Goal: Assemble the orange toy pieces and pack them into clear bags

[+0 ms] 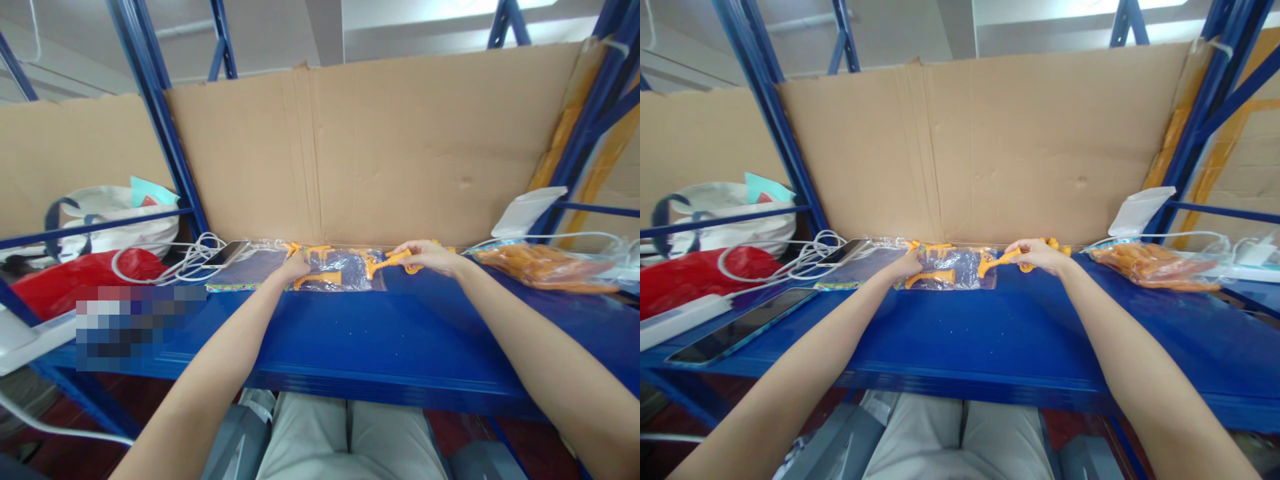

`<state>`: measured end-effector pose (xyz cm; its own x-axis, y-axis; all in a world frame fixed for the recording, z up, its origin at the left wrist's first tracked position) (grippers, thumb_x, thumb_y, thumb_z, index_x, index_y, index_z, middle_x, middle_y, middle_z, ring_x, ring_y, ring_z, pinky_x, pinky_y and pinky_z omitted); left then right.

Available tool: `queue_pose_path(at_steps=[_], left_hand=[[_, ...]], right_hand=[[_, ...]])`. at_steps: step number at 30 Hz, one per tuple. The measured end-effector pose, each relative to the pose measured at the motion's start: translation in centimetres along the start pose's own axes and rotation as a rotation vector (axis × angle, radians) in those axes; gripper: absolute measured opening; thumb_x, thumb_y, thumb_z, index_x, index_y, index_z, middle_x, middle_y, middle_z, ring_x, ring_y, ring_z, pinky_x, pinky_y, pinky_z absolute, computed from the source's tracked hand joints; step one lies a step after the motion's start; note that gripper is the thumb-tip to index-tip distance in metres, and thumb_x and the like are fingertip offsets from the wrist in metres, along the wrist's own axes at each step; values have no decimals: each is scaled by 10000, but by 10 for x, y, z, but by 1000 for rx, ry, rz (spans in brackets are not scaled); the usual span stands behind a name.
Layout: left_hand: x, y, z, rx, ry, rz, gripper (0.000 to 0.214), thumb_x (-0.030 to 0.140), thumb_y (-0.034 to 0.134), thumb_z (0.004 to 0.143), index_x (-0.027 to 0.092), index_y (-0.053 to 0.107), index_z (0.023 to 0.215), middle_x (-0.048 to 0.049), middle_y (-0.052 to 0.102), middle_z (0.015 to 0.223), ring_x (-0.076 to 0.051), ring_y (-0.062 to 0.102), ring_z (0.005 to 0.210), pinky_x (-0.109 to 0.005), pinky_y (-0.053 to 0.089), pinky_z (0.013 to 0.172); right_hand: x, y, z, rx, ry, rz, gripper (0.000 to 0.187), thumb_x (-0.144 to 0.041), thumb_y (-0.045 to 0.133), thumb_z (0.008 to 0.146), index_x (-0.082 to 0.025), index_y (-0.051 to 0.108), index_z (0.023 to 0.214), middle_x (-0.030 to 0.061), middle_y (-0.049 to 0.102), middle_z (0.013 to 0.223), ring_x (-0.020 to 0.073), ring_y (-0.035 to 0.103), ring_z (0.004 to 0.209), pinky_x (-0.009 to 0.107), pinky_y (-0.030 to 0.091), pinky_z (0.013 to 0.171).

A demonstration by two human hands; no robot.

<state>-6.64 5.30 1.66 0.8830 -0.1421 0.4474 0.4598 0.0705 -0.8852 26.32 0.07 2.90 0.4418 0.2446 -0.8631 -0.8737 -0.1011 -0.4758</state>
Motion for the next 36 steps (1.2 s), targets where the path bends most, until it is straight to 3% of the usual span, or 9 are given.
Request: queue_pose_path(at_steps=[4,9,15,20,28,36], left_hand=[[2,0,-1,-16,3,67,432,17,501,669,109,578,1084,-82,668,942,-193,611,902,-230,443,711],[6,3,-4,-49,49,23,483,38,509,674,121,579,1145,-81,672,1004,-194,613,941,-227,452,764],[12,5,-10,-87,76,-106,493,46,510,674,107,573,1159,-89,663,1026,-184,611,948,-215,464,759],[17,4,-15,-99,56,-181,462,51,517,693,96,575,1148,-99,662,1063,-179,609,953,-202,469,757],[10,10,-7,-176,116,-304,478,92,562,680,126,593,1156,-114,631,1160,-201,601,1014,-235,484,824],[15,18,-9,-348,177,-425,553,69,555,674,107,545,1225,-117,606,1192,-180,589,1050,-267,442,919]], right_hand=[[1,18,5,47,7,-10,319,-249,727,663,-166,700,970,39,673,714,126,575,622,256,455,588],[-1,43,7,78,-27,140,260,-177,742,644,-197,721,902,54,703,840,149,609,713,297,513,704],[2,60,13,74,92,266,180,-118,731,626,-148,711,802,44,687,777,114,609,656,303,542,754],[6,65,12,-30,114,274,229,-172,772,588,-127,704,802,72,696,843,138,643,761,286,544,773],[4,67,11,-82,-138,-105,381,-413,739,644,-135,711,903,33,670,736,139,577,632,265,481,562],[7,77,9,-73,-106,5,450,-449,692,705,-125,697,1016,41,658,721,97,494,542,241,433,505]])
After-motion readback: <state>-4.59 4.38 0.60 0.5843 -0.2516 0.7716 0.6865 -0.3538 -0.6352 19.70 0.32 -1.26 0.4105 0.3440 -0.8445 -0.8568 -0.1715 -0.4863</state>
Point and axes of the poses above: each hand's wrist, its own z-axis towards the middle knuckle, its own y-axis out of the palm, x = y × z, the point moved 1 cm from there along z, towards the middle knuckle
